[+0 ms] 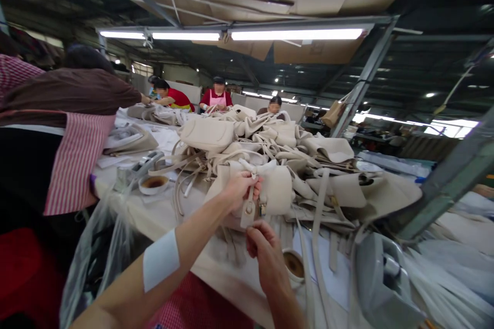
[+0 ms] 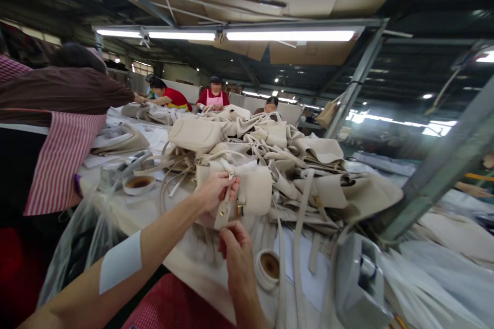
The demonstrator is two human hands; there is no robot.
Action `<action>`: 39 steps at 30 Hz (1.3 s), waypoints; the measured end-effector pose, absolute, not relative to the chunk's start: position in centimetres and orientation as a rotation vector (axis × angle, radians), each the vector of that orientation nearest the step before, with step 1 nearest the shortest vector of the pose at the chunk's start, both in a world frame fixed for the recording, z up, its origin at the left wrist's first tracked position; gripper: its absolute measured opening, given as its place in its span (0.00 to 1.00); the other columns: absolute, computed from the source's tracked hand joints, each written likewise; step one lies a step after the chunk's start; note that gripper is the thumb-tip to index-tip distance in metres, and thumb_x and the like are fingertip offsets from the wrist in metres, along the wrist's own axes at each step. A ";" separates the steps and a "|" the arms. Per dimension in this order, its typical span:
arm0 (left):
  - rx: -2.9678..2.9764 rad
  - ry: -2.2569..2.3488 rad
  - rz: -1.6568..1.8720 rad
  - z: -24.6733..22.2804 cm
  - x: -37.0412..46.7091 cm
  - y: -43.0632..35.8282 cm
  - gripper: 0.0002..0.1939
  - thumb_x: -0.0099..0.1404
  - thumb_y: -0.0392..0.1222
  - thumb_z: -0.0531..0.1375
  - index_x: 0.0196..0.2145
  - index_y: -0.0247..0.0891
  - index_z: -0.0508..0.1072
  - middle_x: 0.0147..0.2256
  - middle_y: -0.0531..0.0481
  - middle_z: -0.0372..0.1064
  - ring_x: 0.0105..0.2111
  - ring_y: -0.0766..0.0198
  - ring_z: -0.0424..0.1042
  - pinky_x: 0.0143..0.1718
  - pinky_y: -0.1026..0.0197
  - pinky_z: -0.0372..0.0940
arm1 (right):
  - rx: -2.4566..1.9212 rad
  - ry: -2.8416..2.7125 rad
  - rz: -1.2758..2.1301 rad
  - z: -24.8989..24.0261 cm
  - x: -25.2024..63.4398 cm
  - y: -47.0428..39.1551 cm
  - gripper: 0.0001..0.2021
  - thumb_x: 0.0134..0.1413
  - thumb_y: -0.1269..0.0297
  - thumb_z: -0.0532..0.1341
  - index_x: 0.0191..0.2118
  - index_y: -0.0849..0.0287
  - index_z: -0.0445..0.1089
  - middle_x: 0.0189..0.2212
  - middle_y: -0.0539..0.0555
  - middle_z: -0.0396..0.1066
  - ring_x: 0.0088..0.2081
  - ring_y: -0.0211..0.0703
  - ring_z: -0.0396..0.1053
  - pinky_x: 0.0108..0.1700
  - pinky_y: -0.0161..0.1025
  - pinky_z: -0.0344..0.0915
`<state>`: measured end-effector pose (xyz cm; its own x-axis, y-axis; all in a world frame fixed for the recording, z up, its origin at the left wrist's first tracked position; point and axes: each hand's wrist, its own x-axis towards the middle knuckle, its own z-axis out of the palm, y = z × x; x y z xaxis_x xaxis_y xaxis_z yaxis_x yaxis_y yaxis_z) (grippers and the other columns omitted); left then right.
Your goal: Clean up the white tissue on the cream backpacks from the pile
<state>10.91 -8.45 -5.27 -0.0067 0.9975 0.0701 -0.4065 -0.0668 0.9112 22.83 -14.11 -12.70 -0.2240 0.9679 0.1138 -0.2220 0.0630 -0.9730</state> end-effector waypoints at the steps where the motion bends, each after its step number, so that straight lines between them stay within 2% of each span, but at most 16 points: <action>1: 0.958 0.845 1.413 -5.4 11.0 -8.3 0.07 0.60 0.40 0.64 0.30 0.33 0.71 0.21 0.53 0.66 0.16 0.72 0.63 0.19 0.68 0.57 | -0.875 -1.240 1.392 -12.8 22.8 -14.0 0.09 0.43 0.59 0.62 0.22 0.56 0.64 0.14 0.43 0.57 0.18 0.33 0.51 0.22 0.33 0.47; 4: 1.016 0.776 1.436 -6.8 11.1 -8.5 0.10 0.59 0.43 0.65 0.35 0.33 0.72 0.23 0.53 0.69 0.18 0.71 0.65 0.19 0.69 0.58 | -0.891 -1.230 1.361 -12.8 22.5 -13.7 0.07 0.42 0.61 0.61 0.22 0.57 0.65 0.15 0.43 0.59 0.19 0.32 0.52 0.21 0.32 0.48; 9: 1.045 0.815 1.491 -8.6 10.7 -8.7 0.11 0.58 0.45 0.65 0.33 0.34 0.72 0.15 0.60 0.58 0.13 0.75 0.53 0.15 0.72 0.47 | -0.941 -1.459 1.404 -12.7 23.6 -14.3 0.09 0.45 0.59 0.61 0.24 0.58 0.71 0.18 0.46 0.66 0.20 0.34 0.62 0.21 0.31 0.53; 12: 1.053 0.841 1.465 -8.7 10.1 -8.5 0.14 0.57 0.47 0.67 0.33 0.33 0.74 0.18 0.56 0.65 0.16 0.73 0.61 0.18 0.71 0.55 | -1.040 -1.481 1.258 -12.9 28.6 -14.3 0.10 0.48 0.57 0.62 0.29 0.58 0.75 0.21 0.49 0.71 0.21 0.35 0.66 0.23 0.32 0.58; 15: 1.076 0.839 1.376 -8.8 9.6 -8.6 0.15 0.55 0.48 0.68 0.33 0.33 0.75 0.25 0.50 0.73 0.23 0.66 0.71 0.25 0.67 0.64 | -1.246 -1.349 1.001 -14.1 36.2 -13.0 0.15 0.45 0.51 0.65 0.31 0.59 0.77 0.22 0.51 0.73 0.22 0.39 0.67 0.24 0.35 0.62; 18: 1.096 0.830 1.362 -9.2 9.4 -8.7 0.15 0.56 0.50 0.67 0.32 0.34 0.75 0.25 0.49 0.74 0.24 0.65 0.72 0.27 0.65 0.65 | -1.513 -1.326 0.739 -16.5 42.6 -11.9 0.15 0.43 0.52 0.65 0.33 0.58 0.79 0.23 0.54 0.76 0.25 0.46 0.71 0.28 0.42 0.67; 21: 1.133 0.861 1.376 -9.6 9.4 -8.7 0.16 0.58 0.52 0.66 0.33 0.34 0.76 0.24 0.51 0.73 0.22 0.68 0.70 0.24 0.68 0.61 | -1.537 -1.587 0.483 -19.0 45.0 -11.9 0.12 0.49 0.57 0.61 0.36 0.53 0.80 0.31 0.56 0.78 0.35 0.52 0.75 0.42 0.49 0.69; 23: 1.159 0.895 1.375 -9.8 9.3 -8.6 0.17 0.58 0.53 0.65 0.33 0.35 0.76 0.24 0.52 0.72 0.20 0.69 0.68 0.21 0.69 0.57 | -1.506 -1.778 0.315 -20.0 44.7 -12.0 0.14 0.55 0.61 0.57 0.41 0.53 0.80 0.37 0.58 0.78 0.41 0.53 0.74 0.47 0.50 0.68; 28: 1.171 0.913 1.370 -10.1 9.1 -8.4 0.17 0.58 0.54 0.65 0.33 0.35 0.76 0.23 0.52 0.72 0.19 0.69 0.68 0.20 0.67 0.55 | -1.537 -1.988 0.048 -18.7 42.7 -11.6 0.19 0.62 0.66 0.50 0.48 0.56 0.77 0.42 0.62 0.74 0.45 0.53 0.72 0.49 0.50 0.68; 30: 1.171 0.920 1.372 -10.1 9.1 -8.4 0.17 0.58 0.54 0.65 0.33 0.35 0.76 0.23 0.52 0.72 0.19 0.69 0.67 0.20 0.67 0.55 | -1.480 -2.034 0.041 -17.4 42.0 -12.0 0.18 0.64 0.64 0.50 0.51 0.55 0.75 0.45 0.61 0.73 0.47 0.51 0.72 0.52 0.50 0.67; 33: 1.179 0.925 1.367 -10.0 9.2 -8.5 0.17 0.58 0.54 0.65 0.33 0.35 0.76 0.23 0.52 0.71 0.19 0.69 0.67 0.20 0.68 0.56 | -1.360 -2.204 -0.014 -16.4 40.5 -13.3 0.18 0.63 0.59 0.57 0.56 0.50 0.72 0.58 0.62 0.67 0.59 0.57 0.64 0.59 0.55 0.62; 36: 1.161 0.933 1.371 -10.0 9.4 -8.4 0.18 0.57 0.54 0.66 0.33 0.34 0.76 0.23 0.52 0.71 0.19 0.70 0.67 0.20 0.68 0.56 | -1.401 -2.342 -0.067 -17.4 38.5 -14.3 0.17 0.57 0.63 0.64 0.53 0.49 0.73 0.67 0.62 0.55 0.67 0.66 0.50 0.62 0.63 0.55; 39: 1.136 0.942 1.379 -10.0 9.5 -8.4 0.19 0.55 0.55 0.66 0.33 0.34 0.76 0.23 0.52 0.72 0.19 0.69 0.67 0.20 0.68 0.56 | -1.415 -2.333 0.009 -19.1 37.5 -13.8 0.10 0.57 0.68 0.63 0.43 0.53 0.77 0.67 0.61 0.55 0.68 0.66 0.48 0.63 0.62 0.55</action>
<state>9.51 -8.37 -9.97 0.0193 0.9913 0.1302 -0.2390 -0.1219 0.9633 37.48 -13.81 -19.11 -0.4006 0.8509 0.3397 0.8484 0.4845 -0.2131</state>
